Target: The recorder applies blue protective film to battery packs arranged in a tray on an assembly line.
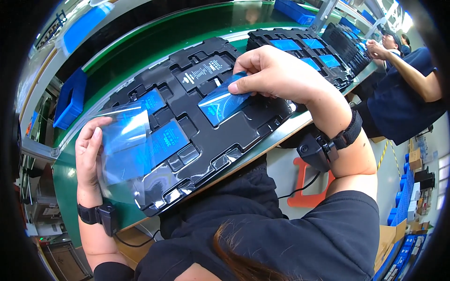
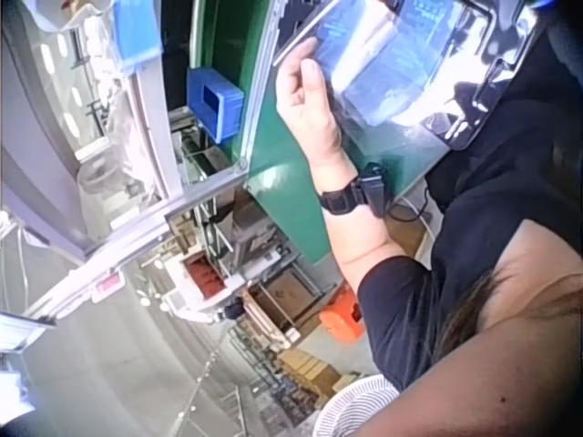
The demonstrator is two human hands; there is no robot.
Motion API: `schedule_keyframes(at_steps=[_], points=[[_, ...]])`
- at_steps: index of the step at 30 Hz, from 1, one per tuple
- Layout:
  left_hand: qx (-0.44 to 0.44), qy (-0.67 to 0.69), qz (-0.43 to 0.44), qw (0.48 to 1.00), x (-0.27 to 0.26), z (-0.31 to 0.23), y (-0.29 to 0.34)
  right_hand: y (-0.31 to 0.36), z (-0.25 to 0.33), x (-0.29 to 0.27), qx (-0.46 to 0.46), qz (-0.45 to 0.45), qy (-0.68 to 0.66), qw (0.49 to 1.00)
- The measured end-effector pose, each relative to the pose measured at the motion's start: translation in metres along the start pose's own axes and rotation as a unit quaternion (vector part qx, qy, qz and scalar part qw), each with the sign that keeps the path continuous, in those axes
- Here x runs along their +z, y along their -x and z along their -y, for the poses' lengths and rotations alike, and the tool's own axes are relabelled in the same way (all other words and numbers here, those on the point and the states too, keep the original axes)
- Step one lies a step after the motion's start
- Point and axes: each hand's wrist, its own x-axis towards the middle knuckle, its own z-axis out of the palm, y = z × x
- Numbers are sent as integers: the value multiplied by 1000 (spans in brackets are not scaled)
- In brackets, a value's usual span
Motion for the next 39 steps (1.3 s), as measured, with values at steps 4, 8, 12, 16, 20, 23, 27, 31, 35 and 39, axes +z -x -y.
schedule_keyframes(at_steps=[4,8,12,16,20,23,27,31,35,39], points=[[-2,11,2,1000,2,2,0,0,2,0,4,9,4,1000],[-8,6,14,1000,-1,0,0,-1,1,0,3,8,-4,1000],[-4,3,12,1000,1,0,0,-1,-2,0,2,7,1,1000],[2,4,14,1000,0,0,0,1,5,3,-20,-11,117,993],[-8,-1,17,1000,0,-3,2,0,4,12,-149,-52,259,953],[4,-8,13,1000,-2,-1,3,-2,8,10,-280,-252,396,837],[3,-28,2,1000,-6,-3,4,11,69,3,-247,-306,222,892],[41,-23,-101,994,-7,-4,3,10,90,16,-432,-250,186,846],[78,-16,-98,992,-11,-5,4,-30,99,34,-433,-97,116,889],[116,-20,-74,990,-12,-3,8,-55,113,61,-384,68,52,919]])
